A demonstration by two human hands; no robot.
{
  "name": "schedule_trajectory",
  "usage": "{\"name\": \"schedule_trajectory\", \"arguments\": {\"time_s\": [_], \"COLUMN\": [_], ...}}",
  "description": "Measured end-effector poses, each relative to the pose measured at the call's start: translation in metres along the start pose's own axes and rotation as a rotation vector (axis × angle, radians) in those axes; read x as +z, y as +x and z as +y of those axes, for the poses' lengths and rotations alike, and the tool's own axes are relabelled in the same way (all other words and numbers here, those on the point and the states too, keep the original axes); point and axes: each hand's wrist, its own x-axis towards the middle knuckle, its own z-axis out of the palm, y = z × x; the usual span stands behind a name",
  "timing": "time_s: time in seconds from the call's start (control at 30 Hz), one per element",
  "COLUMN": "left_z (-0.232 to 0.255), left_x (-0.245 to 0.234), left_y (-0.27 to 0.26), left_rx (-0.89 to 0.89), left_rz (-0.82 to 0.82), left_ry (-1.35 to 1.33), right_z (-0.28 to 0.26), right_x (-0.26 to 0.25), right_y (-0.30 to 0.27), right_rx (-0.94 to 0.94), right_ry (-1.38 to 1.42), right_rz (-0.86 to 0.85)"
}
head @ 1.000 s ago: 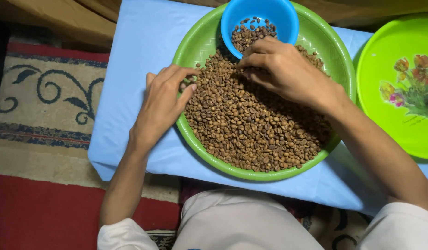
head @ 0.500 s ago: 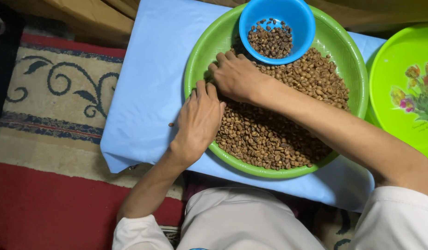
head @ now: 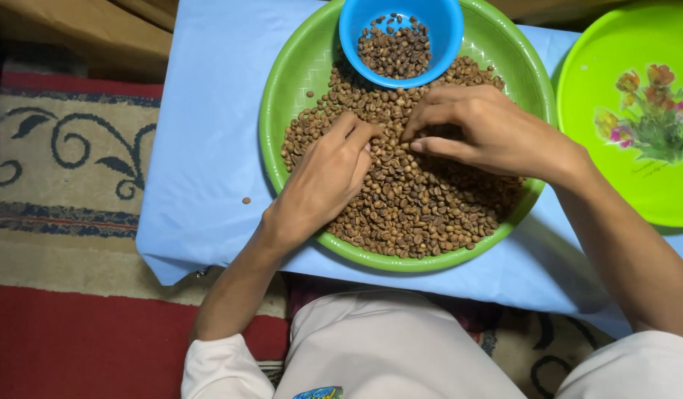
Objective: A person manually sorts through coffee beans on a tray, picking out defects and placing them into a small bowl.
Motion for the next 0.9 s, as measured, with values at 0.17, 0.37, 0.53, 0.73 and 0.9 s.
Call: {"name": "schedule_trajectory", "arguments": {"time_s": [0.17,0.37,0.53,0.73,0.9], "left_z": [-0.007,-0.022,-0.03,-0.037,-0.034], "left_x": [0.001,-0.001,-0.002,-0.002,-0.008], "left_y": [0.007,0.014,0.013,0.012,0.008], "left_rx": [0.142,0.144,0.159,0.145,0.155], "left_rz": [0.052,0.047,0.064,0.042,0.051], "left_ry": [-0.095,-0.22,-0.27,-0.29,-0.262], "right_z": [0.016,0.017,0.022,0.023,0.014], "right_x": [-0.003,-0.008,0.006,0.019,0.008], "right_y": [-0.026,-0.03,-0.027,-0.025,-0.032], "right_rx": [-0.035,-0.047,-0.091,-0.092,-0.082], "right_ry": [0.096,0.078,0.028,-0.055,-0.059], "right_rz": [0.072,0.082,0.115,0.097,0.099]}}
